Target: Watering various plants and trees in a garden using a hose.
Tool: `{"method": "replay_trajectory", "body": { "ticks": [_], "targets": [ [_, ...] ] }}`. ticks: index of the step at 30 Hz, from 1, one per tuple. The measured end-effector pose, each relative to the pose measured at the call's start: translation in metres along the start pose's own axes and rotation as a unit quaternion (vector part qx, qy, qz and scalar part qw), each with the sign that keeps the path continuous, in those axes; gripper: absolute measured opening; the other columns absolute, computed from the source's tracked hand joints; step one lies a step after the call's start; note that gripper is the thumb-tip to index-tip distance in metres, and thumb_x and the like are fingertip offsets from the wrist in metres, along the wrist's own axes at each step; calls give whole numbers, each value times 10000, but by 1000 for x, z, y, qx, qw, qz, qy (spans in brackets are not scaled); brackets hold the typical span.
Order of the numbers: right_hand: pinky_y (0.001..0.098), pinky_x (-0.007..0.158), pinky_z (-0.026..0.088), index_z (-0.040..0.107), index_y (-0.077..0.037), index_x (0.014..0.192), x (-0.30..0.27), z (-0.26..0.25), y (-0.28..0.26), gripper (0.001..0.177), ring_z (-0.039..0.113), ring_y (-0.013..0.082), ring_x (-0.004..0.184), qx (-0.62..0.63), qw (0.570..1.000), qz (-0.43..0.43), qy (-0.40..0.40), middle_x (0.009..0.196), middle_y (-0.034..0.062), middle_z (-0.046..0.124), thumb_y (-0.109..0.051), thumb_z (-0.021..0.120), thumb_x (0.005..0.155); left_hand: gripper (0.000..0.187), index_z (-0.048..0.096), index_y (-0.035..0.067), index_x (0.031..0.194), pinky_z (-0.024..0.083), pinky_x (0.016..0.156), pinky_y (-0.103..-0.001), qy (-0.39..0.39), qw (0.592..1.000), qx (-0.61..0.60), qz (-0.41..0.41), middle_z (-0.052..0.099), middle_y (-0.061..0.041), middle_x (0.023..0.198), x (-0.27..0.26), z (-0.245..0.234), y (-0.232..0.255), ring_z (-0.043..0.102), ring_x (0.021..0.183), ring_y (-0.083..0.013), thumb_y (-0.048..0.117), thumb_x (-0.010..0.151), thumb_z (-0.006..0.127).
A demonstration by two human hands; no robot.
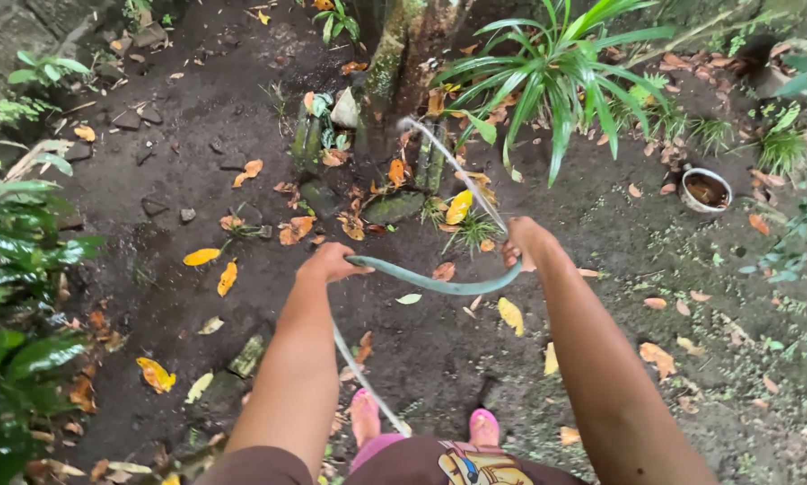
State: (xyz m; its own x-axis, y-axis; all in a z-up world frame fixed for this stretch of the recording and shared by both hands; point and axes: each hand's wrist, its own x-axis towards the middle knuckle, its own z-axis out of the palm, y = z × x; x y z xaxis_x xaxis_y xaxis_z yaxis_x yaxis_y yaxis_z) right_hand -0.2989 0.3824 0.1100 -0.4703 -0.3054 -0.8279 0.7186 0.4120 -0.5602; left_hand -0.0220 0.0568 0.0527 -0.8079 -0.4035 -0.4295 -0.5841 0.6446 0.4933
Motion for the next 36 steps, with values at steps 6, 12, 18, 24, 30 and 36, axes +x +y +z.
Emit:
{"method": "replay_trajectory", "body": {
  "ticks": [6,12,18,24,30,36],
  "targets": [
    [293,408,273,449,-52,907,20,-67,3,330,305,92,440,-44,998,7,-42,669,52,442,-355,402,1029,578,788,110,889,530,743,-392,25,998,17,-63,708,-49,808,-51,15,74,683,813,-203,631,661,889],
    [293,412,266,449,-56,911,18,-96,19,301,309,95,442,-100,994,19,-27,680,52,451,-333,413,1021,483,724,119,1025,551,779,-429,71,997,16,-35,742,-89,967,-61,58,56,704,921,-241,440,704,891],
    [322,413,306,457,-48,904,40,-96,29,313,323,117,436,-78,992,-32,-97,649,59,421,-326,372,1020,330,776,163,1027,554,788,-453,100,990,15,-93,757,-120,982,-92,57,61,723,946,-301,384,786,821],
    [314,428,311,491,-60,909,49,-90,25,287,341,116,449,-120,990,-39,-60,655,65,458,-289,361,1022,545,786,95,979,561,827,-454,111,983,28,-140,760,-173,1016,-114,59,61,720,986,-354,588,752,841],
    [331,432,305,459,-75,928,17,-100,19,194,318,119,456,-115,986,-94,-76,650,70,431,-218,372,1026,724,787,60,929,577,800,-486,88,984,37,-152,756,-146,978,-117,40,82,724,941,-339,745,697,774],
    [339,428,303,456,-71,980,6,-105,0,171,325,123,455,-127,987,-99,-29,654,69,421,-206,359,1025,861,769,27,854,565,768,-458,52,988,57,-130,710,-104,859,-90,37,90,709,856,-278,851,608,758]
  ]
}}
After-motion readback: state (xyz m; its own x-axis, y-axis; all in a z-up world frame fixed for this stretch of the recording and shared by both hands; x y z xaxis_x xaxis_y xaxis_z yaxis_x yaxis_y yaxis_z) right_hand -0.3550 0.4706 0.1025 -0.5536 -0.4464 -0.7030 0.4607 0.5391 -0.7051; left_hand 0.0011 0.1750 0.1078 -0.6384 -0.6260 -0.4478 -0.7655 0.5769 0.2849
